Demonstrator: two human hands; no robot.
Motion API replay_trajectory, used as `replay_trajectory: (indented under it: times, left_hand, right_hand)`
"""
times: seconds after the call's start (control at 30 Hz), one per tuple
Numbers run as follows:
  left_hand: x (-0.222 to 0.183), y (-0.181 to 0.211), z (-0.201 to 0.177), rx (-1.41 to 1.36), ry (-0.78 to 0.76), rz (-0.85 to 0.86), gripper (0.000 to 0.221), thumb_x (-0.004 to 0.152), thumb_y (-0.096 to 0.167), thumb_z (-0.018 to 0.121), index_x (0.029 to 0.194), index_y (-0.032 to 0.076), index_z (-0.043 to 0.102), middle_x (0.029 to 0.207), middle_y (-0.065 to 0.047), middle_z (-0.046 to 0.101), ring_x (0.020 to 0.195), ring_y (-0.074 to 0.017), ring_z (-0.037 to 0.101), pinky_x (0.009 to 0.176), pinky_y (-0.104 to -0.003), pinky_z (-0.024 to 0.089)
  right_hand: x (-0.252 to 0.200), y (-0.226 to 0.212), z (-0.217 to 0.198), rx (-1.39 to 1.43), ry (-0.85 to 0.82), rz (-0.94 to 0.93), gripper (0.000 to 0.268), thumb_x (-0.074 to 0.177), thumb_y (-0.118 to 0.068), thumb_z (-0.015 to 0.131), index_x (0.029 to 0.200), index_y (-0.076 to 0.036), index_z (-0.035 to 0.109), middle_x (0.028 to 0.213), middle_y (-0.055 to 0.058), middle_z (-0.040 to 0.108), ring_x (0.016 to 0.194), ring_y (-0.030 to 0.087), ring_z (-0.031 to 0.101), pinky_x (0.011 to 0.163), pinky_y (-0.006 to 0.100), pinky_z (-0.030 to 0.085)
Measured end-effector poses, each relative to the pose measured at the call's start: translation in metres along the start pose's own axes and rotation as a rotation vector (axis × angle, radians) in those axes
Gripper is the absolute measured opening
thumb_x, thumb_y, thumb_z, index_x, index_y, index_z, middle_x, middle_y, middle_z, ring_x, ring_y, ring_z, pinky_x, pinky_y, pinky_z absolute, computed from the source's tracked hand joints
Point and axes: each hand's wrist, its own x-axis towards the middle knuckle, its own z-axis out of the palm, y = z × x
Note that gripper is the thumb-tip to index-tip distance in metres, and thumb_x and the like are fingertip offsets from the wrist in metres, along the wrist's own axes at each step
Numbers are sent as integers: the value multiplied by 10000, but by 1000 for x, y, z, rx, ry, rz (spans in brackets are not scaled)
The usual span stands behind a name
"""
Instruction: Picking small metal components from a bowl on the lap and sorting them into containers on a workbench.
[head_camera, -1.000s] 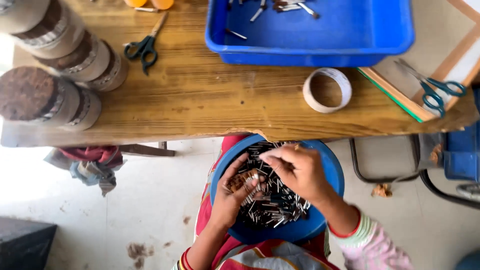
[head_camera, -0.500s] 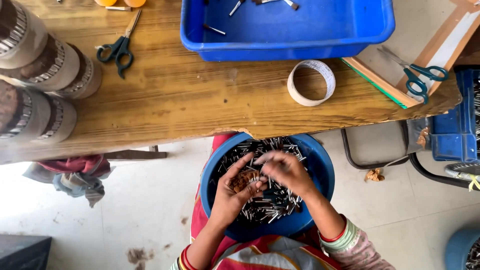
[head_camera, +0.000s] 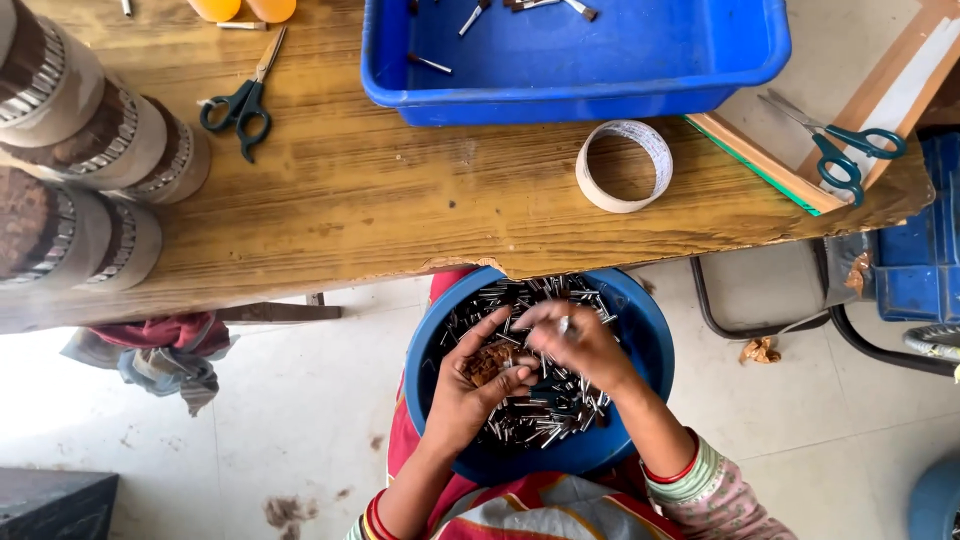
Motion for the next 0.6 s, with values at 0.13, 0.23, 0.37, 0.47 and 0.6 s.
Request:
replay_trajectory:
  times: [0.13,0.23,0.37,0.47,0.6]
  left_hand:
    - [3,0,1,49,-9,68,724,899,-17,720,1552,59,418,1048,-100,740,899,-166,730,766,-296,630]
    - [0,-3,-1,59,50,99,674,913,-11,724,1532,33,461,1056,-101,745,880,-155,720,760,-286,623]
    - [2,-1,3,50,30,109,650,912,1,715,1509,40,460,1031,-112,759,873,-160,740,761,-281,636]
    - [1,3,6,24,61,71,652,898,-6,711,1502,43,469,1038,-104,762,858,-154,736,739,-274,625]
    - [4,0,3,22,56,56,648,905,-13,716,1505,43,478,995,-92,744,845,-154,735,717,-276,621]
  right_hand:
    - [-7,-21,20,-154,-271,89,120,903,-126,755,976,-31,761,760,10,752,668,43,662,600,215,523]
    - [-11,-20,28,-179,-224,-17,102,936,-115,762,905,-18,767,791,9,759,703,40,656,617,215,520]
    - [-2,-33,30,-242,-69,-177,80,940,-101,736,935,-30,773,840,-3,775,724,40,679,619,211,534]
    - [4,-47,31,-325,97,-141,94,944,-111,739,946,-34,792,787,15,752,684,44,640,587,209,489]
    - [0,-31,23,-131,-249,-22,115,942,-143,727,921,-34,755,772,-2,740,677,53,700,616,222,563]
